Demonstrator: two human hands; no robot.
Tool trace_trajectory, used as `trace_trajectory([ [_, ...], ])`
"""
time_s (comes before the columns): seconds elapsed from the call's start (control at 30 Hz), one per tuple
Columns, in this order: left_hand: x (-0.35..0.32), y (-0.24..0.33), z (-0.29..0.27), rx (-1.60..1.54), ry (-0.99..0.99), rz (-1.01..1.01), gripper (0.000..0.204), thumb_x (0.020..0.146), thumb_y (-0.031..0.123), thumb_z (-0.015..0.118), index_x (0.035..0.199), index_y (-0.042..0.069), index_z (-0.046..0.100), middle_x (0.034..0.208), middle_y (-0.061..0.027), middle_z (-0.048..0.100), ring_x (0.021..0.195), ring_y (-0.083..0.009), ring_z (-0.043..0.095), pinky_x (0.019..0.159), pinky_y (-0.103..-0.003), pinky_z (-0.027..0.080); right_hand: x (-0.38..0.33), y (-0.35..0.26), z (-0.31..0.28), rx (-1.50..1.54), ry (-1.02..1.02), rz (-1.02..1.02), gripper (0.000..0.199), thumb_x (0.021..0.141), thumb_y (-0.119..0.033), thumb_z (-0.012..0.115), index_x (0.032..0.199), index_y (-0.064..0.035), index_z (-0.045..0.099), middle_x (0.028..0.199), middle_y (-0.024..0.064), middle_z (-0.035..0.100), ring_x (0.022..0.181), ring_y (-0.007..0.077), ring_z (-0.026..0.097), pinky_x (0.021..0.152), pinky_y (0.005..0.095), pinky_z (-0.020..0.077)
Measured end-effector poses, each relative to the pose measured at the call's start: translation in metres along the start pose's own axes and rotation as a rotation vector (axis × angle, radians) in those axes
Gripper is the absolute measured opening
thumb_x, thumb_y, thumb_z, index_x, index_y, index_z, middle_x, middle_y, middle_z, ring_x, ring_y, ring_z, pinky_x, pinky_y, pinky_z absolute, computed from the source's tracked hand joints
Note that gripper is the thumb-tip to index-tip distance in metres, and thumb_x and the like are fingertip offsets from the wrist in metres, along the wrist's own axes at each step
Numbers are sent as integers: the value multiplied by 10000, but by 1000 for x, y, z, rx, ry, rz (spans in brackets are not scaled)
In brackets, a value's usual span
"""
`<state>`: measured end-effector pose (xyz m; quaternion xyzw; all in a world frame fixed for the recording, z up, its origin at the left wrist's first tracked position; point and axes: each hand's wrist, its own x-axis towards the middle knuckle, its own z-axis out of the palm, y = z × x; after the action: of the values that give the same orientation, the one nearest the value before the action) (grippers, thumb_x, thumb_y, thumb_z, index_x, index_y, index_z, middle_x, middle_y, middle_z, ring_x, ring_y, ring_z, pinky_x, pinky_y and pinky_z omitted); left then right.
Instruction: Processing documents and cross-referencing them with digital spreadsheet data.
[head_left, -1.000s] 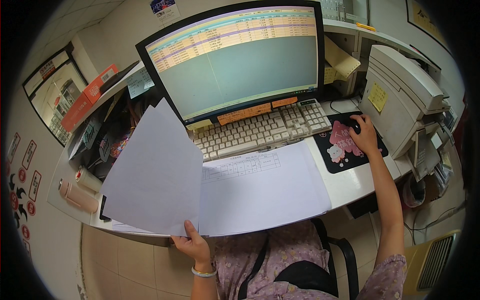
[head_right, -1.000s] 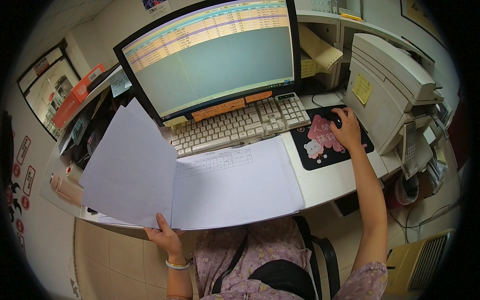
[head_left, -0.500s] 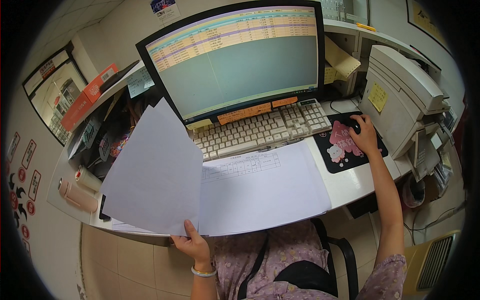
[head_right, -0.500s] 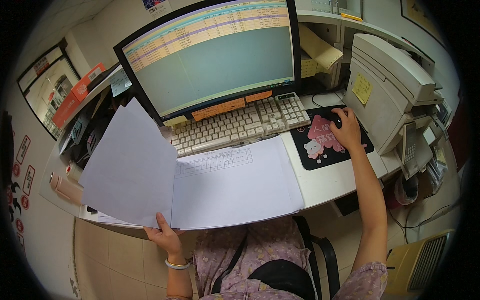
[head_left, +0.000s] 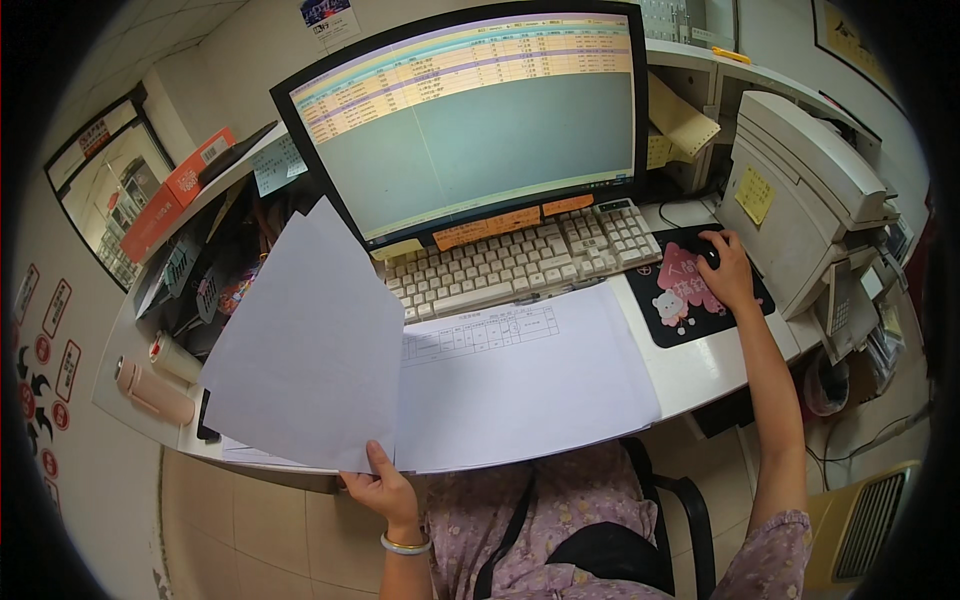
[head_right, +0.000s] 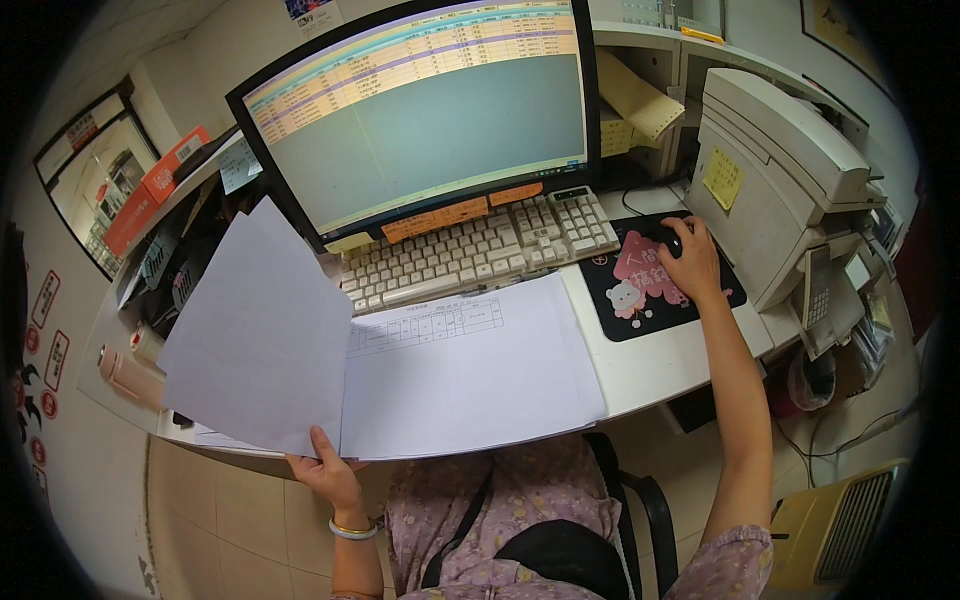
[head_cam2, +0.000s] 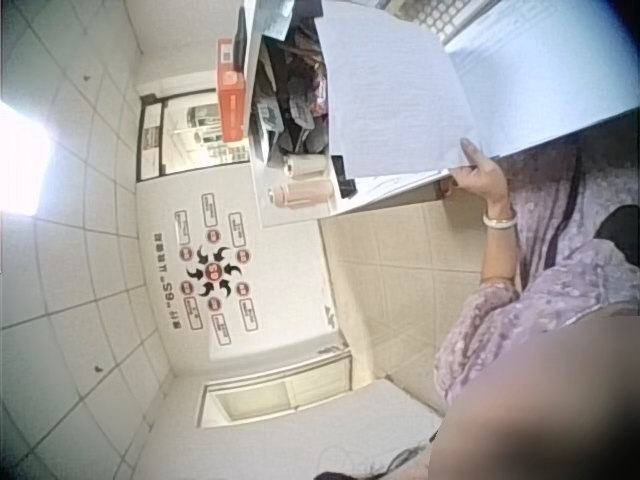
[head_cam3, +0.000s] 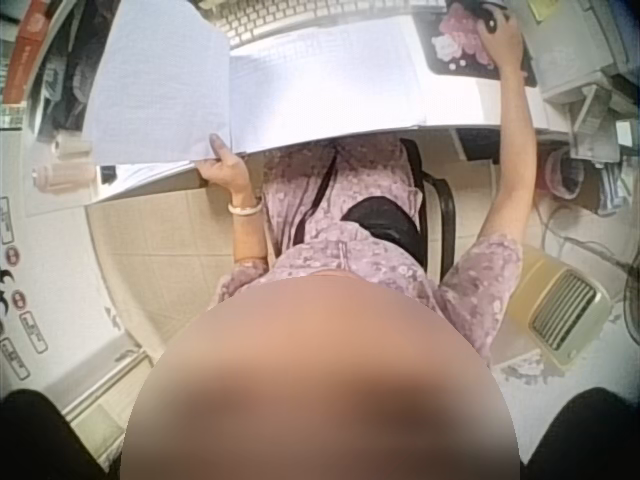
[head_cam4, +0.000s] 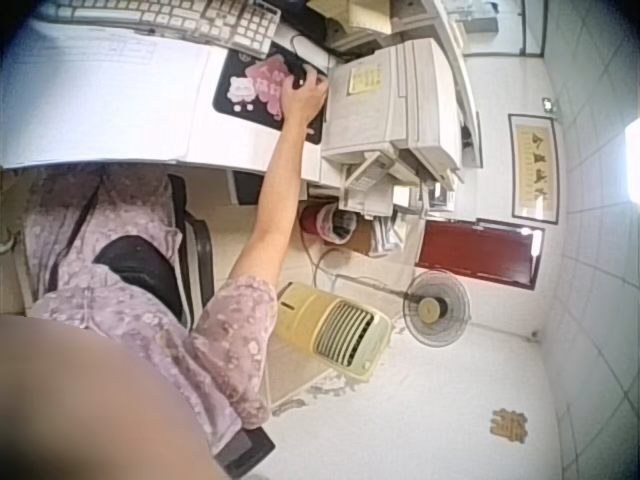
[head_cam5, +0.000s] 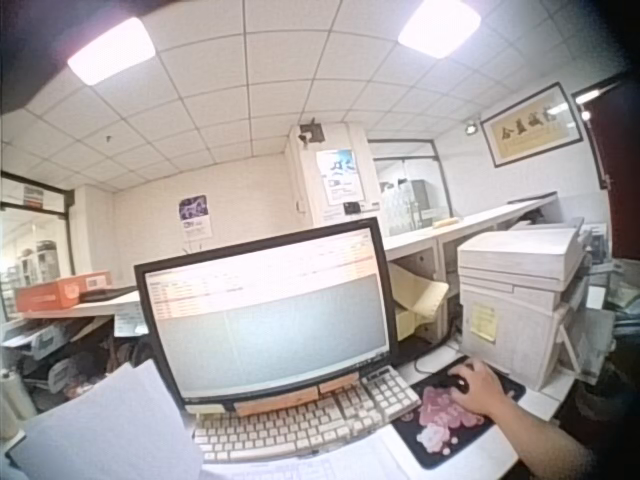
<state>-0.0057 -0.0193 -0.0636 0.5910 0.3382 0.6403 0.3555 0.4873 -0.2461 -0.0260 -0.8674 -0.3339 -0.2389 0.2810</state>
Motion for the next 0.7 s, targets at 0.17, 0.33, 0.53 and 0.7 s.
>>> trace_trajectory([
  [0.17, 0, 2, 1, 3, 5, 12, 336, 975, 89, 544, 1237, -96, 446, 1167, -176, 598, 1012, -201, 594, 891, -301, 467, 0, -1, -1, -6, 5, -3, 399, 763, -200, 676, 1153, -145, 608, 1170, 156, 522, 1090, 348, 548, 939, 407, 457],
  [0.33, 0, 1, 1, 8, -3, 22, 347, 976, 98, 547, 1243, -99, 444, 1166, -171, 597, 1006, -195, 590, 890, -297, 465, 0, 0, 0, 6, -1, -4, 397, 764, -197, 676, 1152, -147, 608, 1165, 150, 523, 1084, 343, 548, 935, 406, 458],
  [0.53, 1, -1, 0, 38, -2, 56, 356, 975, 109, 555, 1242, -98, 445, 1154, -169, 598, 982, -181, 589, 866, -281, 470, -1, 2, 1, 1, 27, -24, 393, 764, -203, 675, 1148, -152, 609, 1156, 148, 525, 1078, 346, 551, 927, 407, 461],
  [0.7, 0, -6, -1, 28, 23, -22, 368, 980, 140, 552, 1249, -88, 447, 1061, -148, 630, 848, -149, 609, 731, -241, 497, -1, -1, 0, 4, 14, -17, 400, 759, -212, 682, 1148, -154, 609, 1153, 149, 527, 1064, 349, 559, 917, 411, 467],
])
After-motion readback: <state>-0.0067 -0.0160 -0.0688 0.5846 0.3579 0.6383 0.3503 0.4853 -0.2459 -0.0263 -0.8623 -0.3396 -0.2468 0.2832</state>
